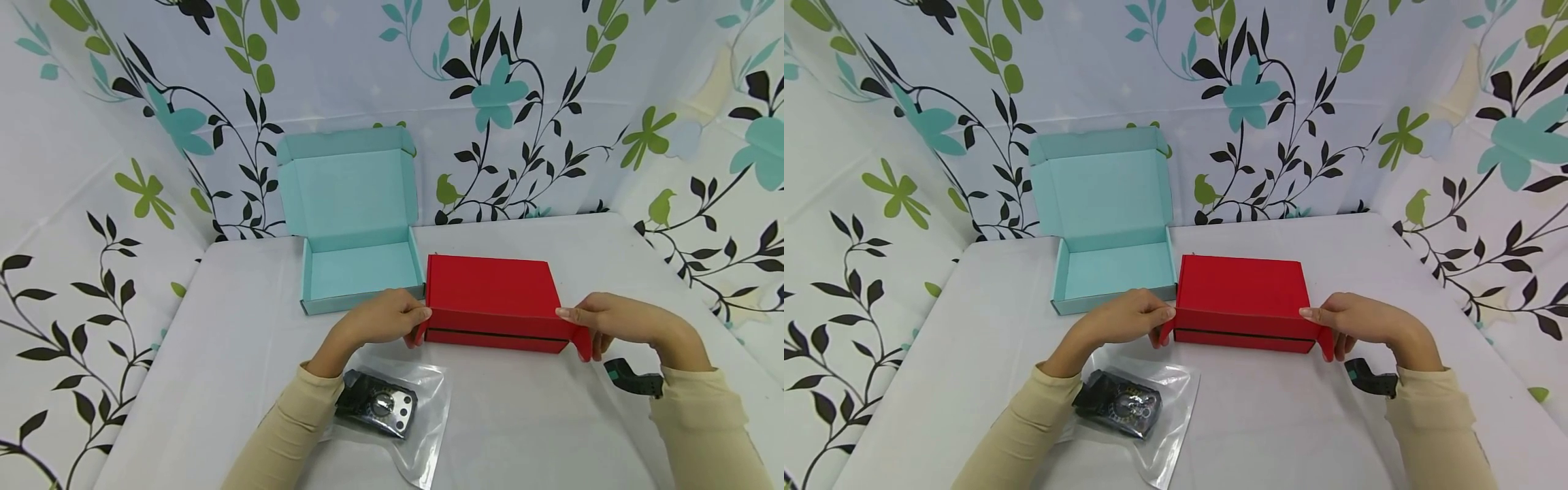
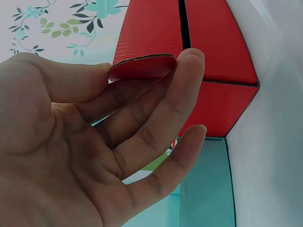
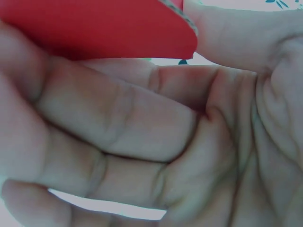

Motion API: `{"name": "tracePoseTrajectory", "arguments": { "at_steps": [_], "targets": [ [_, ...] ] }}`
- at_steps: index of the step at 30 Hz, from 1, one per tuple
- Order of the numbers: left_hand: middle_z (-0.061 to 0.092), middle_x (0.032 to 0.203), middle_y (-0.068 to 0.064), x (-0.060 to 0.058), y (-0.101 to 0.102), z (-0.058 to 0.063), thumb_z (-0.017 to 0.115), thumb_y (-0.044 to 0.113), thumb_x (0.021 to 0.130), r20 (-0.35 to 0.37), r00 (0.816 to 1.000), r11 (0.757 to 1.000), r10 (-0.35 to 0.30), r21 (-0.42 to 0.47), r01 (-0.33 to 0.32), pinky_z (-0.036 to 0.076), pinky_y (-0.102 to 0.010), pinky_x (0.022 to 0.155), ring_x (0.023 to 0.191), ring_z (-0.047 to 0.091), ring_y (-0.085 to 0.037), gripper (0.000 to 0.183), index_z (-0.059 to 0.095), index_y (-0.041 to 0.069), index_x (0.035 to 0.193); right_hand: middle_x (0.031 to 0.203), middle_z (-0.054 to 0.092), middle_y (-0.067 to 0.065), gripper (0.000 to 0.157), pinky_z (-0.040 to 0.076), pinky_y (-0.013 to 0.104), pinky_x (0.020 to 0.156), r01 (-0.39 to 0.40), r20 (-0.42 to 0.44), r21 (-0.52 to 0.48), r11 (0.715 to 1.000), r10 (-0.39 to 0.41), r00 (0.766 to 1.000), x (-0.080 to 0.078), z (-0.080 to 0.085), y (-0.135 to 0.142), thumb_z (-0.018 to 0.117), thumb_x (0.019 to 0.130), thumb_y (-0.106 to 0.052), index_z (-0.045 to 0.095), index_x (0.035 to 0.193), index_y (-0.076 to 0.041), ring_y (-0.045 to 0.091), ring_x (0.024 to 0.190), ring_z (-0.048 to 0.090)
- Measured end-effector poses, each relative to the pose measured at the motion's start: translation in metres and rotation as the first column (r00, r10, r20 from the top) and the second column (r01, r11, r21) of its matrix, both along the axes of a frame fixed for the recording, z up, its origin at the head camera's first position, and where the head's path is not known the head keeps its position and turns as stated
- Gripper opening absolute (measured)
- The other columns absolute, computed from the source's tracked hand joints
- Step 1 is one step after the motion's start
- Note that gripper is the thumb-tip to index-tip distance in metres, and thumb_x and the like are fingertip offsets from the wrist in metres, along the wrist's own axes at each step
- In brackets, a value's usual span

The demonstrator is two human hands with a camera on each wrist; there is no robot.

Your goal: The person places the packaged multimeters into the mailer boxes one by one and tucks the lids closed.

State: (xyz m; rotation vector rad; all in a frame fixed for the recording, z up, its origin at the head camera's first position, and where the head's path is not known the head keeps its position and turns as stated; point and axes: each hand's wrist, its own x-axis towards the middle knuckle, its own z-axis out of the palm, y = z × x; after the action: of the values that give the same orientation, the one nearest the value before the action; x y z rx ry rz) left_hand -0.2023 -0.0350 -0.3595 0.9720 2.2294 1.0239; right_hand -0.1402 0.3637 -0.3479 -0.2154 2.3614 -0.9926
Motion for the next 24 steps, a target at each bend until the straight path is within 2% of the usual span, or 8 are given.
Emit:
{"name": "tracePoseTrajectory", "arguments": {
  "at_steps": [9, 17, 21, 24],
  "targets": [
    [0.071, 0.073, -0.006, 0.002, 0.000, -0.004, 0.052, 0.013, 0.110, -0.024, 1.000, 1.000, -0.014, -0.004, 0.014, 0.053, -0.034, 0.075, 0.074, 0.072, -0.029, 0.039, 0.075, 0.001, 0.081, 0.077, 0.071, 0.007, 0.039, 0.059, 0.038, 0.071, -0.001, -0.064, 0.003, 1.000, 0.001, 0.998, 0.011, -0.004, -0.002, 0.052, 0.110, -0.029, 0.069, 0.093, 0.001, 0.027, 0.067, 0.071],
    [0.071, 0.072, -0.004, 0.002, 0.000, -0.009, 0.051, 0.015, 0.110, -0.052, 0.998, 1.000, -0.019, -0.013, 0.019, 0.052, -0.033, 0.073, 0.074, 0.071, -0.029, 0.039, 0.075, 0.002, 0.081, 0.078, 0.072, 0.003, 0.044, 0.058, 0.038, 0.072, 0.009, -0.115, 0.054, 0.998, -0.003, 0.993, 0.019, -0.003, -0.008, 0.051, 0.110, -0.032, 0.073, 0.087, -0.002, 0.022, 0.071, 0.071],
    [0.070, 0.073, -0.004, 0.006, 0.000, -0.011, 0.052, 0.015, 0.110, -0.082, 0.997, 1.000, 0.001, -0.005, -0.001, 0.049, -0.033, 0.068, 0.074, 0.071, -0.029, 0.038, 0.074, 0.003, 0.081, 0.078, 0.072, 0.001, 0.044, 0.058, 0.038, 0.074, 0.037, -0.144, 0.070, 0.997, -0.027, 0.989, 0.024, -0.002, -0.010, 0.051, 0.110, -0.032, 0.076, 0.089, -0.003, 0.019, 0.076, 0.069],
    [0.070, 0.074, -0.005, 0.012, -0.001, -0.013, 0.052, 0.014, 0.109, -0.129, 0.991, 1.000, 0.019, -0.004, -0.020, 0.046, -0.030, 0.063, 0.067, 0.067, -0.025, 0.037, 0.073, 0.004, 0.080, 0.079, 0.073, 0.002, 0.044, 0.058, 0.037, 0.074, 0.073, -0.151, 0.079, 0.994, -0.060, 0.987, 0.027, -0.002, -0.012, 0.051, 0.110, -0.033, 0.076, 0.091, -0.003, 0.020, 0.076, 0.070]
  ]
}}
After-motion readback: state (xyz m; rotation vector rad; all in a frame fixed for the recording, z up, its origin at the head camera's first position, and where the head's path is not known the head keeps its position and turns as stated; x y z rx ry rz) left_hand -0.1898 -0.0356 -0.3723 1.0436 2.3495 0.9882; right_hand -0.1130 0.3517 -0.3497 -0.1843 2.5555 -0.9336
